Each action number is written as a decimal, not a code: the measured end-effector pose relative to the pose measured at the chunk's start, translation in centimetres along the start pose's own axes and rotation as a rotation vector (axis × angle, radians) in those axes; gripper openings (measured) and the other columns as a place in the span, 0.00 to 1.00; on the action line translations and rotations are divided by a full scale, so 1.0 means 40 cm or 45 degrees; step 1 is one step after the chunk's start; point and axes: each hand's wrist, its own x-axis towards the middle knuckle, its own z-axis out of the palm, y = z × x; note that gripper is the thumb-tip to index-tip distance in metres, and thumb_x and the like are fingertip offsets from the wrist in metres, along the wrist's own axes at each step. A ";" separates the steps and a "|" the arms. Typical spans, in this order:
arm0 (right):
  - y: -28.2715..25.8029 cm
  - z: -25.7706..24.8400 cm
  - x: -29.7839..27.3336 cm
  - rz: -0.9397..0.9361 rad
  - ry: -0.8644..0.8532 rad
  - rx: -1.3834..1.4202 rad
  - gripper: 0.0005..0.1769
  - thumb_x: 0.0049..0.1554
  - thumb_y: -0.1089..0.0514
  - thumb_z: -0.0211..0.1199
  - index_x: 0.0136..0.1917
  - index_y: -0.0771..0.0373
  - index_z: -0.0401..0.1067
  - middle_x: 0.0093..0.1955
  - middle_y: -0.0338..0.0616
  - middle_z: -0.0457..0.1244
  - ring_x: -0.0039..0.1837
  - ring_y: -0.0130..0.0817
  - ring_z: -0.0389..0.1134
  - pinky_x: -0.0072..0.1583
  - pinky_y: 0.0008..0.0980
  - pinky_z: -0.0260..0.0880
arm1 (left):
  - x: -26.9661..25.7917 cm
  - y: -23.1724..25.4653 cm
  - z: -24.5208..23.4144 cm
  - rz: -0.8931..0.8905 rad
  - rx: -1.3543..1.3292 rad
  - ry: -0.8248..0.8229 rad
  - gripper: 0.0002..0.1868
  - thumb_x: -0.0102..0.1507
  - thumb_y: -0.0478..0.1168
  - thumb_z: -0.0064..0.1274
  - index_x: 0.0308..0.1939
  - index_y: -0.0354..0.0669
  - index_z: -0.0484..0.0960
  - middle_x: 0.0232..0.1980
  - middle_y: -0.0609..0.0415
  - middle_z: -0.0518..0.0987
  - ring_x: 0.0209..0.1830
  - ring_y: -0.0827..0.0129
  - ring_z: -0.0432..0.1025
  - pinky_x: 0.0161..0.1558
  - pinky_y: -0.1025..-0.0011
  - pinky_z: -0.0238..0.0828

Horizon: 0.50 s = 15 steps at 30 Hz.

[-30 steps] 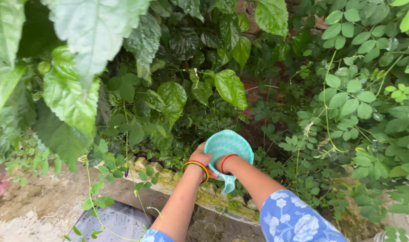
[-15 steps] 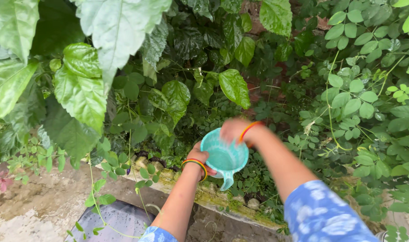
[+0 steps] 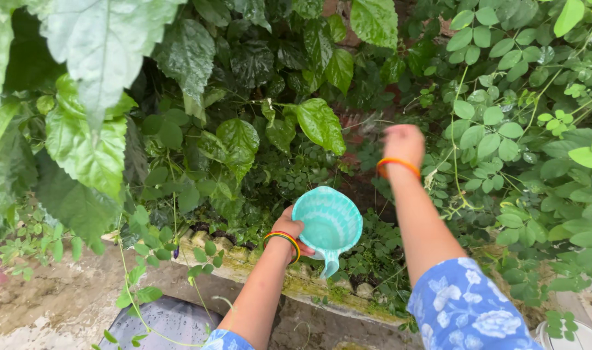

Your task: The person waters the base of leafy green plants by dipping their hand into a small blue bucket and splashing water onto the soil and foliage.

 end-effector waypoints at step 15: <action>0.165 0.187 -0.449 0.035 -2.008 -1.171 0.15 0.54 0.55 0.60 0.53 0.60 0.79 0.52 0.48 0.71 0.51 0.34 0.73 0.50 0.37 0.74 | 0.014 -0.033 -0.012 -0.049 0.026 -0.008 0.36 0.61 0.27 0.34 0.72 0.57 0.65 0.56 0.36 0.79 0.19 0.43 0.77 0.14 0.57 0.80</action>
